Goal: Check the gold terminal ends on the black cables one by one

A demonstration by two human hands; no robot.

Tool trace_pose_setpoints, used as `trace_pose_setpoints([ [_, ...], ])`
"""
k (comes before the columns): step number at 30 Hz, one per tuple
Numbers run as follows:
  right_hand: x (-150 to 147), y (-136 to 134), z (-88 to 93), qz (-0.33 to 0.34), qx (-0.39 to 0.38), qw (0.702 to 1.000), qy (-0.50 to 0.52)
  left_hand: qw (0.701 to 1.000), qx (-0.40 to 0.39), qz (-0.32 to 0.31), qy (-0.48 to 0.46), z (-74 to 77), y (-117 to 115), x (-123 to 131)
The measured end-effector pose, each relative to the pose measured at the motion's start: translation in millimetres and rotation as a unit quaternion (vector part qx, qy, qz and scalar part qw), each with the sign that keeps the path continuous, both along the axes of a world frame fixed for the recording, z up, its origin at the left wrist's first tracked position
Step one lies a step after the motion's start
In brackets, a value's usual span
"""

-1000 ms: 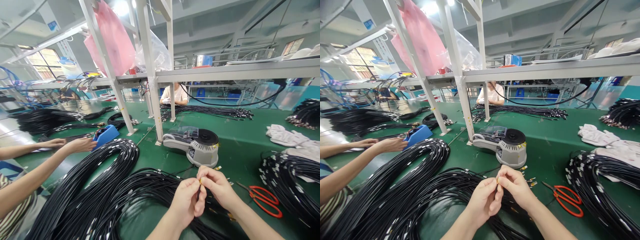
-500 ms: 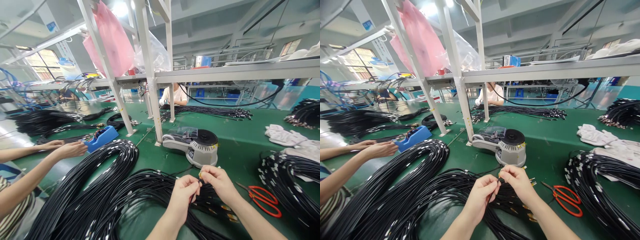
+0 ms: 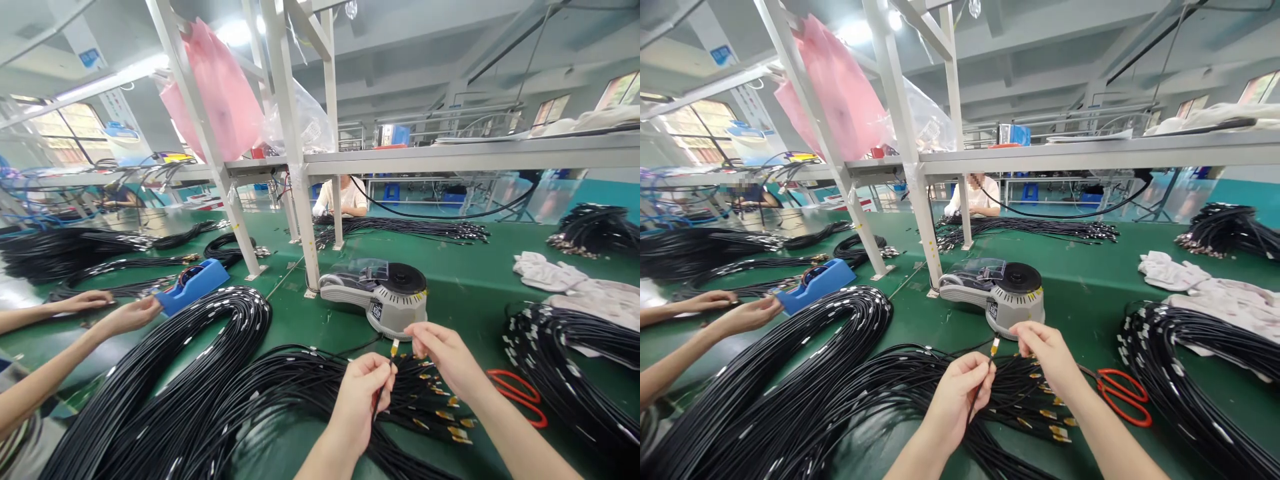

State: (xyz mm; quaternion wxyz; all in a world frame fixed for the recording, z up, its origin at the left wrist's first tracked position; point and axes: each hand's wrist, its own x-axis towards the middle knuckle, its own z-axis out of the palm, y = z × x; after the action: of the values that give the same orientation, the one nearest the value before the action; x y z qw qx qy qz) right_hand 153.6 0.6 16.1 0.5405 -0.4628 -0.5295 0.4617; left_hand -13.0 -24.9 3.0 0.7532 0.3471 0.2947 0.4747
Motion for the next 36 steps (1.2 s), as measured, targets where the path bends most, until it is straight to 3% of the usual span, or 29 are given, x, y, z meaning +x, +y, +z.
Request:
trace_pose_setpoints([
  [5, -23, -15, 4.7, 0.076, 0.000, 0.996, -0.035, 0.998, -0.034, -0.014, -0.041, -1.1, 1, 0],
  [12, -30, -18, 4.4, 0.070, 0.003, 0.997, -0.040, 0.986, -0.101, -0.074, -0.111, -6.6, 6, 0],
  [15, -25, -14, 5.1, 0.062, 0.005, 0.996, -0.065, 0.997, -0.060, -0.038, -0.039, -3.1, 3, 2],
  [17, -15, -8, 5.1, 0.037, 0.011, 0.996, -0.079, 0.995, 0.038, 0.027, 0.086, -0.6, -3, 6],
  [20, 11, 9, 3.7, -0.067, 0.031, 0.997, -0.039, 0.930, 0.220, 0.074, 0.284, -4.4, -17, 15],
  [23, 40, 32, 3.1, -0.170, 0.036, 0.985, 0.017, 0.853, 0.365, 0.009, 0.372, -19.6, -30, 26],
  [25, 53, 47, 4.2, -0.186, 0.021, 0.982, 0.022, 0.805, 0.427, -0.060, 0.408, -31.7, -34, 34],
  [28, 58, 63, 7.4, -0.172, -0.014, 0.985, 0.010, 0.731, 0.452, -0.176, 0.481, -44.2, -32, 42],
  [30, 55, 71, 9.1, -0.161, -0.027, 0.987, -0.005, 0.700, 0.434, -0.231, 0.518, -46.9, -28, 45],
  [33, 50, 78, 9.4, -0.169, -0.015, 0.985, -0.024, 0.686, 0.413, -0.261, 0.540, -45.7, -24, 43],
  [36, 49, 81, 9.4, -0.191, 0.011, 0.981, -0.043, 0.676, 0.425, -0.252, 0.547, -43.1, -26, 37],
])
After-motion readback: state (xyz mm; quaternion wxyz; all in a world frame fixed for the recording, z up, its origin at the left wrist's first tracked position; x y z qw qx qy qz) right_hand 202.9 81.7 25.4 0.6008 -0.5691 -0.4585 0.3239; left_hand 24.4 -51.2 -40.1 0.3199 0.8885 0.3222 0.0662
